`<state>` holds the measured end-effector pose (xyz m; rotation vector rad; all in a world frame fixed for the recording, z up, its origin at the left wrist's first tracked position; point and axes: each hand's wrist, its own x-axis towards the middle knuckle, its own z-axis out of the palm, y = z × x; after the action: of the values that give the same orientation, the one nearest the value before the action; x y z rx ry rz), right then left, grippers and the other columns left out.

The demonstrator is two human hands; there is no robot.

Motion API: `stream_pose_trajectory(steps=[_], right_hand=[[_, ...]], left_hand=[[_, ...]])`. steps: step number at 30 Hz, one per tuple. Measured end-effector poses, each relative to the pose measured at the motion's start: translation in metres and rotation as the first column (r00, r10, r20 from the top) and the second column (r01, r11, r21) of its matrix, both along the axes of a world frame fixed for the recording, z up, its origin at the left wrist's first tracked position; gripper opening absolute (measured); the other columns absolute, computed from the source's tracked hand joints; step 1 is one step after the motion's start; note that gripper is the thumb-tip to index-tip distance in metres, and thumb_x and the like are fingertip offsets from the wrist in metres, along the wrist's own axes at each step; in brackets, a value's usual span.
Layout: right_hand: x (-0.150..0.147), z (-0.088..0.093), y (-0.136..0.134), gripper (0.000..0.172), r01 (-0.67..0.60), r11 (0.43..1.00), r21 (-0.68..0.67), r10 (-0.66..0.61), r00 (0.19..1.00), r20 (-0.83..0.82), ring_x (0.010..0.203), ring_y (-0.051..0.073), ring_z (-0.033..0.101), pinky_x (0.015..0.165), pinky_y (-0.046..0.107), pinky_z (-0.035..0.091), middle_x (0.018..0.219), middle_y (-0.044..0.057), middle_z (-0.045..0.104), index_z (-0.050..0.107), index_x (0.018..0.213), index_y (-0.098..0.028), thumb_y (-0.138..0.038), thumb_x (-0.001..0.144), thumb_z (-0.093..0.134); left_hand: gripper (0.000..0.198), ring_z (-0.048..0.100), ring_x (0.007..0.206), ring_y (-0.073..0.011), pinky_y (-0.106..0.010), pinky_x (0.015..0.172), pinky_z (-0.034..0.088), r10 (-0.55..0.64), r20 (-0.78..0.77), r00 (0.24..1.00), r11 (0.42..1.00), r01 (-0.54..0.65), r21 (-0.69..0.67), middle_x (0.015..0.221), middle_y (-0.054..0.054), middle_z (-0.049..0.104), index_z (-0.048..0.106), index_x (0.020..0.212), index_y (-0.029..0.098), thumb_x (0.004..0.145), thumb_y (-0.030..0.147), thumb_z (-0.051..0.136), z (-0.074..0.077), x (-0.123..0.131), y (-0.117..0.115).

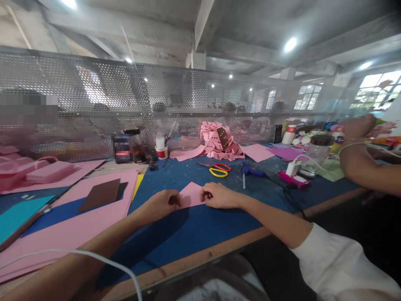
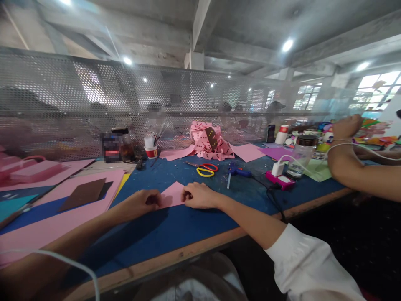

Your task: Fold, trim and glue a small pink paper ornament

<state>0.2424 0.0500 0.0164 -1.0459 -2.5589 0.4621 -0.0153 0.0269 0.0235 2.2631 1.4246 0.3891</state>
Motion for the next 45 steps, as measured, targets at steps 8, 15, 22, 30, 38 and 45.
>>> stream_pose_trajectory(steps=[8,15,22,30,38,45], right_hand=[[0.003,0.003,0.0,0.02,-0.025,0.999,-0.029,0.025,1.0,0.012,0.08,0.013,0.056,0.069,0.024,0.035,0.086,0.001,0.065,0.068,0.088,-0.02,-0.012,0.073,0.058],[0.006,0.007,0.0,0.024,-0.059,0.996,-0.06,0.06,0.998,0.017,0.08,0.014,0.057,0.07,0.023,0.038,0.09,0.003,0.065,0.068,0.091,-0.018,-0.009,0.072,0.056],[0.01,0.009,-0.001,0.026,-0.058,0.996,-0.066,0.059,0.998,0.02,0.081,0.014,0.057,0.071,0.023,0.039,0.091,0.003,0.065,0.069,0.091,-0.018,-0.008,0.072,0.055],[0.011,0.012,-0.002,0.028,-0.044,0.995,-0.087,0.047,0.998,0.035,0.081,0.014,0.057,0.07,0.023,0.039,0.091,0.004,0.065,0.069,0.092,-0.018,-0.006,0.071,0.054],[0.027,0.013,-0.003,0.028,-0.031,0.994,-0.103,0.034,0.999,0.023,0.079,0.014,0.057,0.069,0.022,0.04,0.092,0.004,0.064,0.068,0.092,-0.017,-0.006,0.072,0.052],[0.037,0.006,0.001,0.028,-0.031,0.995,-0.093,0.03,1.0,-0.008,0.08,0.014,0.056,0.071,0.023,0.04,0.092,0.004,0.064,0.068,0.092,-0.016,-0.004,0.072,0.053]], left_hand=[[0.017,0.059,0.071,-0.0174,-0.026,0.064,0.039,0.0,0.014,1.0,1.0,0.0,-0.02,0.075,0.0,0.066,0.066,0.083,0.018,0.072,0.024,0.055,-0.002,-0.009,0.003],[0.019,0.061,0.073,-0.0179,-0.026,0.064,0.04,0.004,-0.012,1.0,0.999,-0.004,-0.033,0.077,0.0,0.067,0.066,0.084,0.018,0.071,0.024,0.054,0.0,-0.008,0.002],[0.017,0.06,0.072,-0.0177,-0.026,0.064,0.039,-0.003,-0.01,1.0,1.0,0.003,-0.028,0.076,0.0,0.066,0.066,0.083,0.019,0.072,0.025,0.055,0.0,-0.009,0.002],[0.015,0.059,0.071,-0.0173,-0.025,0.063,0.04,0.006,-0.004,1.0,0.999,-0.006,-0.048,0.075,0.001,0.066,0.066,0.082,0.019,0.072,0.025,0.056,-0.001,-0.017,0.003],[0.015,0.059,0.071,-0.017,-0.025,0.063,0.04,-0.002,0.003,1.0,0.998,0.002,-0.064,0.074,0.0,0.065,0.066,0.082,0.019,0.073,0.027,0.056,-0.001,-0.018,0.003],[0.015,0.059,0.07,-0.0174,-0.025,0.063,0.04,0.0,0.005,1.0,0.997,0.001,-0.072,0.073,0.001,0.065,0.065,0.083,0.019,0.073,0.026,0.056,-0.002,-0.02,0.004]])
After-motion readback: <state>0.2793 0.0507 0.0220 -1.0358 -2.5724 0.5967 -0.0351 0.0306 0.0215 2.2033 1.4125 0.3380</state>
